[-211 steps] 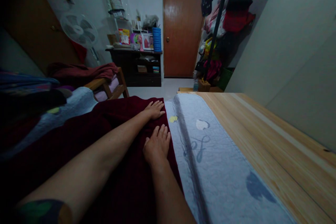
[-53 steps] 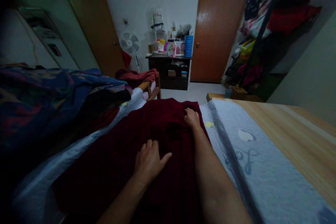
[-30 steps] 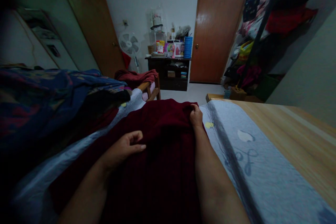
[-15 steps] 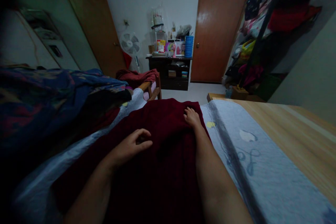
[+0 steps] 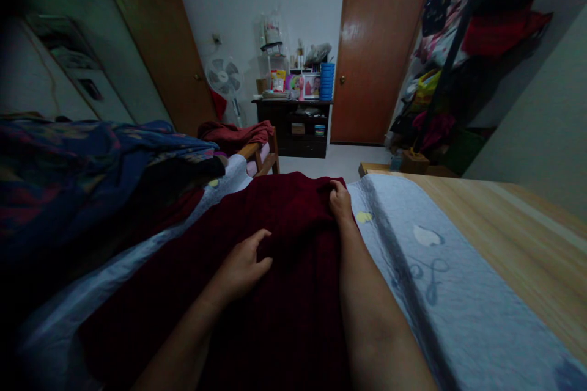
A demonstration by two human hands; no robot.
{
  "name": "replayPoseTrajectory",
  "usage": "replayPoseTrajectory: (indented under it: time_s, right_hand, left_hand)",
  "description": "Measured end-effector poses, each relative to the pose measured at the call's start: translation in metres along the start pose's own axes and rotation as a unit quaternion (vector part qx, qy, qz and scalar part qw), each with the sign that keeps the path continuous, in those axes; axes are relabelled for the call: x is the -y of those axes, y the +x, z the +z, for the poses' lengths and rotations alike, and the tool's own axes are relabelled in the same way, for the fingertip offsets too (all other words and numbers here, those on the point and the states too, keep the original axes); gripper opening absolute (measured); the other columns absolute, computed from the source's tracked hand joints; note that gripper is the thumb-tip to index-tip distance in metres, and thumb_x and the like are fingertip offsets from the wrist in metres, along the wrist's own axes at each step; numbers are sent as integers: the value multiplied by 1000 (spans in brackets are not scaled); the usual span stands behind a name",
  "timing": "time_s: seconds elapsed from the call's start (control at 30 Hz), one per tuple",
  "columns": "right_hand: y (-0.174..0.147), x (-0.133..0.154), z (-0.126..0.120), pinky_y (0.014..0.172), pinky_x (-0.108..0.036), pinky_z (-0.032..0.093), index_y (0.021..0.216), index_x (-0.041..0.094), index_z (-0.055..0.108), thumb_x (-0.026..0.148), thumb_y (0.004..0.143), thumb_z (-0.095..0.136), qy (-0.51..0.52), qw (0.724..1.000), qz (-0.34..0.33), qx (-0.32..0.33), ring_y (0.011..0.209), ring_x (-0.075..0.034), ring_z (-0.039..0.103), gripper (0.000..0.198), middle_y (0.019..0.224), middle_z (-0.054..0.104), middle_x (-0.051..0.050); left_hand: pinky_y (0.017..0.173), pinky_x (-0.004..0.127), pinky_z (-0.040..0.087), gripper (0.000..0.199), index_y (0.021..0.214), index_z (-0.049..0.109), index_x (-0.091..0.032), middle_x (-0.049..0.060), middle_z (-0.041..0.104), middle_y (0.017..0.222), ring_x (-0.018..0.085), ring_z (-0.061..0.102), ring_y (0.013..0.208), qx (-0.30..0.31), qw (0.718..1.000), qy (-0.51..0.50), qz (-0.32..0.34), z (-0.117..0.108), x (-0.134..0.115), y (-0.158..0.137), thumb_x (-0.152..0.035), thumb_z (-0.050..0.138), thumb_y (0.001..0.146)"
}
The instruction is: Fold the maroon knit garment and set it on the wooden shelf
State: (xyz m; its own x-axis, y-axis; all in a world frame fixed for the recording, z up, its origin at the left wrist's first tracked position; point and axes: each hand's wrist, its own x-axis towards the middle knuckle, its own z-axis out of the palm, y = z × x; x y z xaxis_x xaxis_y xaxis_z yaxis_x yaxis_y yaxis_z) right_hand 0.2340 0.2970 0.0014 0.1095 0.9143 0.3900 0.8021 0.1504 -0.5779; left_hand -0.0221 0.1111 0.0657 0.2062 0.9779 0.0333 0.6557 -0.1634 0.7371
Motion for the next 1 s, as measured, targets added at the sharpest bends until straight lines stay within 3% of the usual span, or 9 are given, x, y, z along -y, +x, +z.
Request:
replayPoseTrajectory:
  time_s: [0.1,0.2,0.33,0.53,0.67,0.8,0.9,1.0]
  right_hand:
    - [0,-1,5,105,-34,38,137,17,48,15,84,35,0,1000,17,27,120,-19,52,54,131,59,-7]
    - [0,0,10,105,-39,38,140,18,45,20,84,43,-23,998,25,55,124,-24,49,56,134,56,-9]
    - [-2,3,11,104,-42,37,142,18,41,25,87,43,-87,989,18,114,128,-28,44,55,138,52,-11]
    - [-4,6,9,105,-44,35,139,22,44,26,87,46,-83,988,8,127,129,-28,43,53,140,51,-9]
    - [-2,7,5,105,-37,36,135,20,49,25,87,45,-49,991,9,122,125,-23,48,49,137,54,-7]
    - [2,10,-3,100,-27,40,132,15,52,21,87,38,-16,995,22,98,119,-16,53,47,132,58,-7]
    - [5,13,-14,97,-25,41,128,13,55,19,85,37,-13,996,40,81,114,-16,56,46,127,61,-9]
    - [7,15,-30,88,-28,46,111,14,66,17,81,40,-32,993,67,90,101,-20,62,40,109,68,-10]
  left_hand:
    - [77,27,46,30,96,59,-20,2,68,90,18,63,84,38,992,-118,35,-11,-1,-1,-11,51,68]
    - [78,26,45,33,92,60,-19,0,67,92,17,61,88,111,978,-171,51,-20,-4,-6,-9,49,63]
    - [67,23,42,36,88,65,-20,-2,66,86,16,60,80,232,963,-128,50,-22,-11,-14,-8,46,59]
    - [60,23,37,29,84,67,-20,-2,62,75,15,54,69,255,964,-67,44,-13,-18,-15,-14,49,61]
    - [60,23,36,15,78,62,-19,-3,57,71,14,51,68,189,973,-128,17,-14,-15,-10,-20,53,65]
    - [59,22,36,12,72,50,-20,-5,50,67,12,47,63,18,971,-236,-27,-20,-4,-1,-28,58,66]
    - [61,23,38,18,70,47,-20,-5,48,67,12,47,64,-112,968,-222,-42,-22,6,6,-33,60,68]
    - [64,24,40,21,72,49,-20,-4,51,70,13,49,68,-148,968,-201,-36,-20,12,9,-38,60,73]
